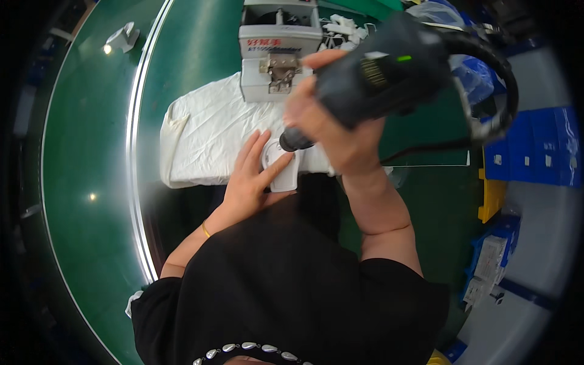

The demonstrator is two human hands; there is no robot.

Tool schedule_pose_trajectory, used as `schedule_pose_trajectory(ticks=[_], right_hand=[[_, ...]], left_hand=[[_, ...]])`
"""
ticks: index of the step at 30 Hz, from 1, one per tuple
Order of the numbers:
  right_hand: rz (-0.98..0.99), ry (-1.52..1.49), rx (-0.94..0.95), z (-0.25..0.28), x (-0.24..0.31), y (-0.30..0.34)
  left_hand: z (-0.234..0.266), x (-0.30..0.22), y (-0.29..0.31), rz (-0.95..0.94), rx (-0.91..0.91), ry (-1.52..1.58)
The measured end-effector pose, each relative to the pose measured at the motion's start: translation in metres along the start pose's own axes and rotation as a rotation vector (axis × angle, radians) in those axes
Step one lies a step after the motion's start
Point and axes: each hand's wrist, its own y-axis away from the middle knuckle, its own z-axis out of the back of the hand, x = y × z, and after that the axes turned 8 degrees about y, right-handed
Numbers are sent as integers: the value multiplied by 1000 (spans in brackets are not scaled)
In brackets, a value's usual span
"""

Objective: Assembling electronic housing components using an electric screwdriver and a screw feeder machine.

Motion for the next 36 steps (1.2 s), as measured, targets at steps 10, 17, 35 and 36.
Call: schedule_pose_trajectory(ticks=[10,17,35,36], right_hand=[[-652,283,-662,227,-40,15],[-787,-12,-642,224,-83,14],[-611,783,-687,314,-125,31],[-645,796,-704,315,-124,31]], left_hand=[[45,-19,-10,-63,326,-208],[57,-1,-7,-55,147,-210],[267,205,125,794,-938,-475],[269,210,129,794,-940,-484]])
